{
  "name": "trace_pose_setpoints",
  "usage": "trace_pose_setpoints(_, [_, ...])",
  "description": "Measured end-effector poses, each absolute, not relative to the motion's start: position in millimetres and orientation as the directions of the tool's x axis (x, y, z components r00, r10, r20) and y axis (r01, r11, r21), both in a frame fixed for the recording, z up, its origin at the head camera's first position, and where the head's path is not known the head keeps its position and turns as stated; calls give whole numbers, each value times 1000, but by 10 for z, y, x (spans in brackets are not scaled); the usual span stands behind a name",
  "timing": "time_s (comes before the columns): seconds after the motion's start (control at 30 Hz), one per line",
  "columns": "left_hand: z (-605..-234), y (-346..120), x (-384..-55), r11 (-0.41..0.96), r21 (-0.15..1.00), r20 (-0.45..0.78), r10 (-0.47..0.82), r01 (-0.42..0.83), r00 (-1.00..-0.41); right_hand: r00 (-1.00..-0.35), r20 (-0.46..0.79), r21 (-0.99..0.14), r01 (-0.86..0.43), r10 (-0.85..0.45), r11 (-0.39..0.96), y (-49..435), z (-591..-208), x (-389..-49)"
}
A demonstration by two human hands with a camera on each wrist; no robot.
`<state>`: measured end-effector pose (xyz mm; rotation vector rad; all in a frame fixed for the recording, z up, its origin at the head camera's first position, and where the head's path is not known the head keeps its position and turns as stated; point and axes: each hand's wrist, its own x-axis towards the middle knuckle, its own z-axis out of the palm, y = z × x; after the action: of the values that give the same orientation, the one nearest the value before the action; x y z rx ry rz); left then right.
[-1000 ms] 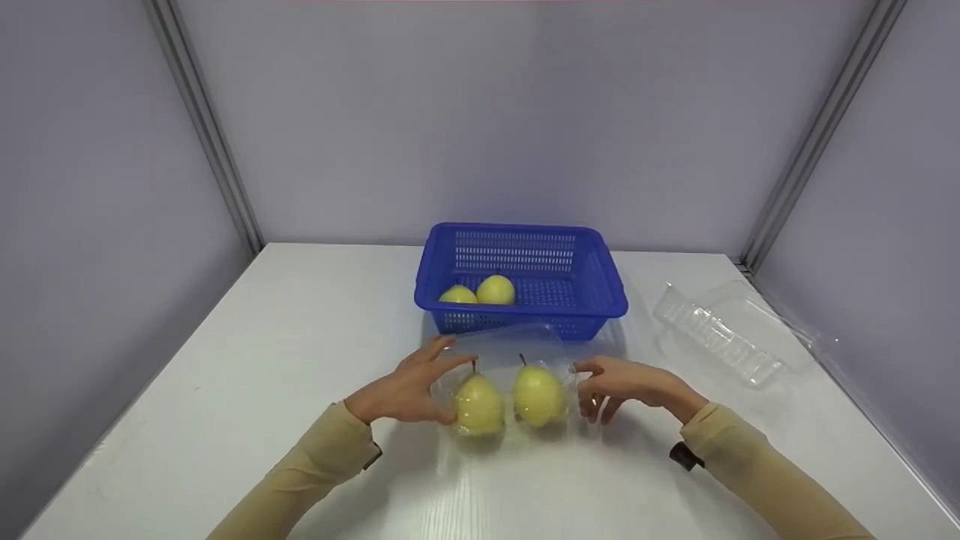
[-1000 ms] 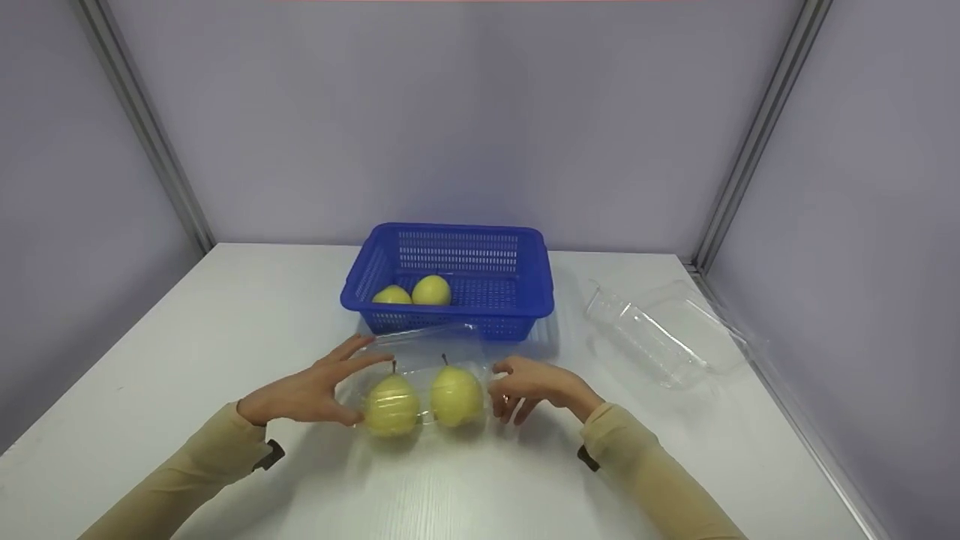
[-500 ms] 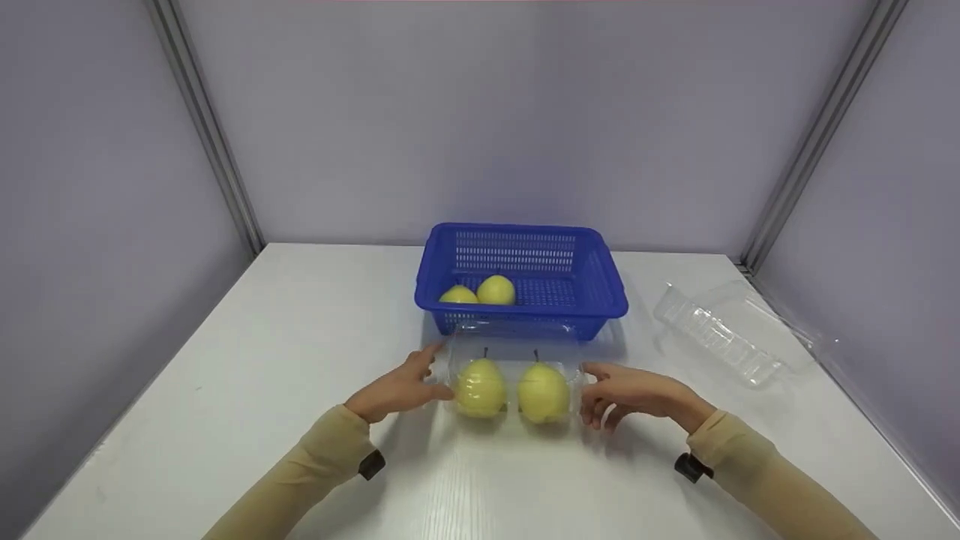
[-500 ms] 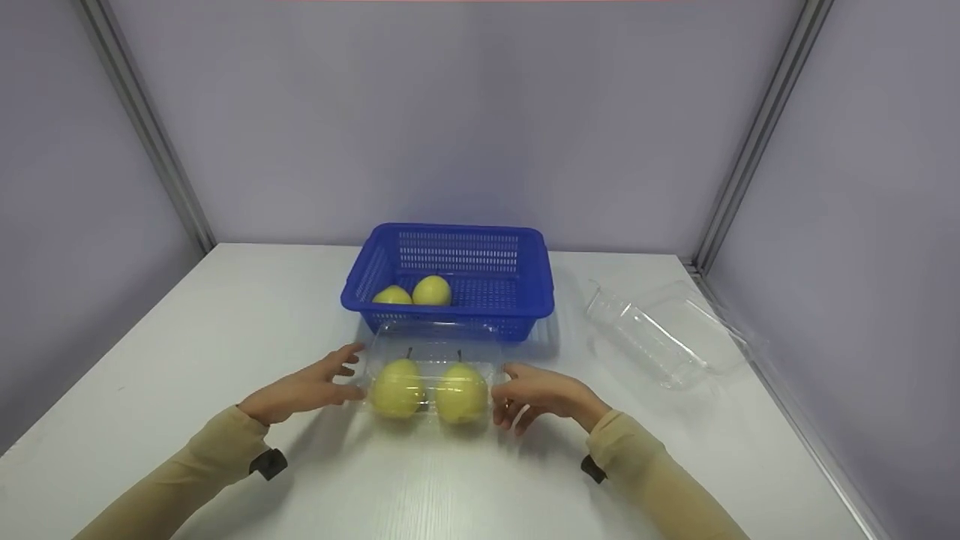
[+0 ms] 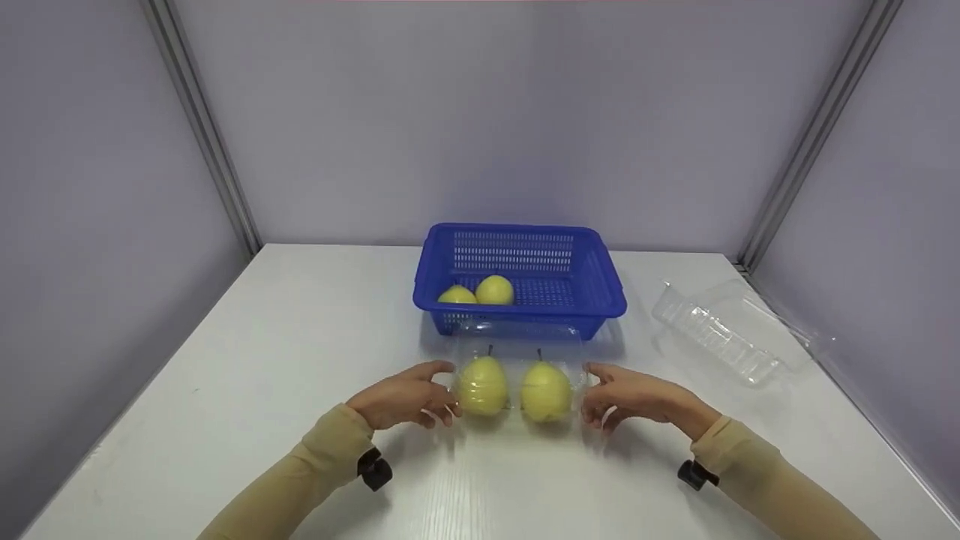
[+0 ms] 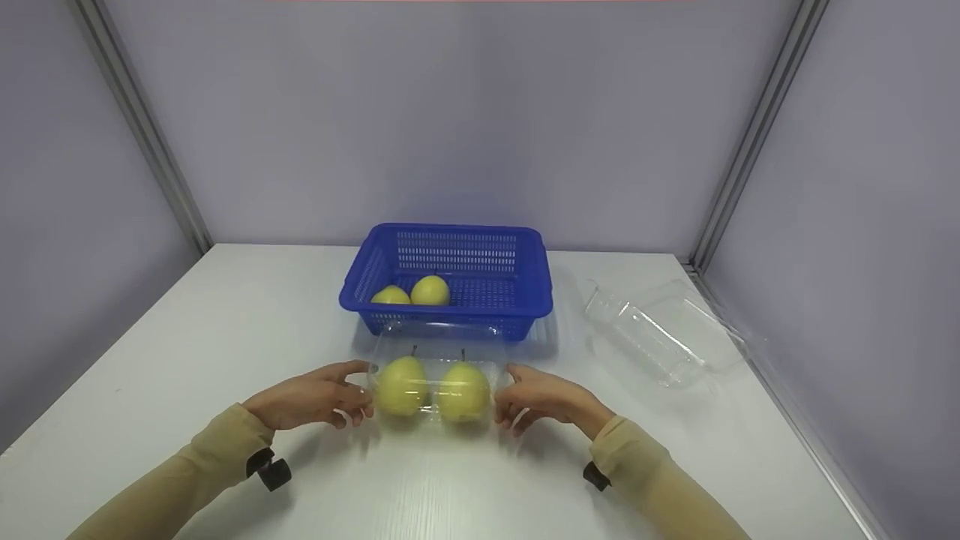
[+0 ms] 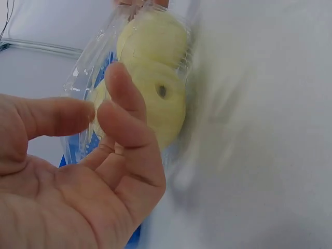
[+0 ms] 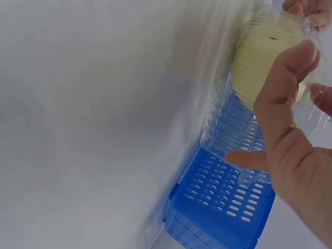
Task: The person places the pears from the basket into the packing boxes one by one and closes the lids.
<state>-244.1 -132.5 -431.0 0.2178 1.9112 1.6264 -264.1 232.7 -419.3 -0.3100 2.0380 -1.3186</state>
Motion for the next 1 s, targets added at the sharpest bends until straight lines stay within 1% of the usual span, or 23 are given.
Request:
trace_pose_setpoints(0.17, [-4326,-1323,-2453,227,938,-341,485,-261,-806,-724,-407,-886,166,-557,432,2340,-4188,-2624])
trace_pose_setpoints(0.47, [-4330,-1317,-2441,229,951,-298,501,-207,-812,-678,-409,-899,186,-611,396,2377,-4175,-2627])
trace_pose_setpoints(0.63, [-4332,-1344,-2464,226,946,-317,489,-233,-813,-693,-406,-899,188,-596,395,2370,-4174,-2619])
trace_pose_setpoints(0.73, [-4325,-1379,-2473,225,943,-327,484,-245,-812,-712,-417,-886,180,-565,427,2362,-4156,-2618])
trace_pose_setpoints(0.8, [-4317,-1407,-2478,221,943,-329,480,-251,-813,-727,-410,-872,135,-551,471,2372,-4130,-2625])
trace_pose_setpoints(0.87, [-4309,-1442,-2480,214,943,-327,468,-254,-821,-749,-382,-852,59,-542,520,2397,-4093,-2635])
trace_pose_setpoints(1.0, [-4303,-1519,-2487,210,945,-321,429,-252,-845,-805,-276,-807,-103,-525,581,2469,-3995,-2666])
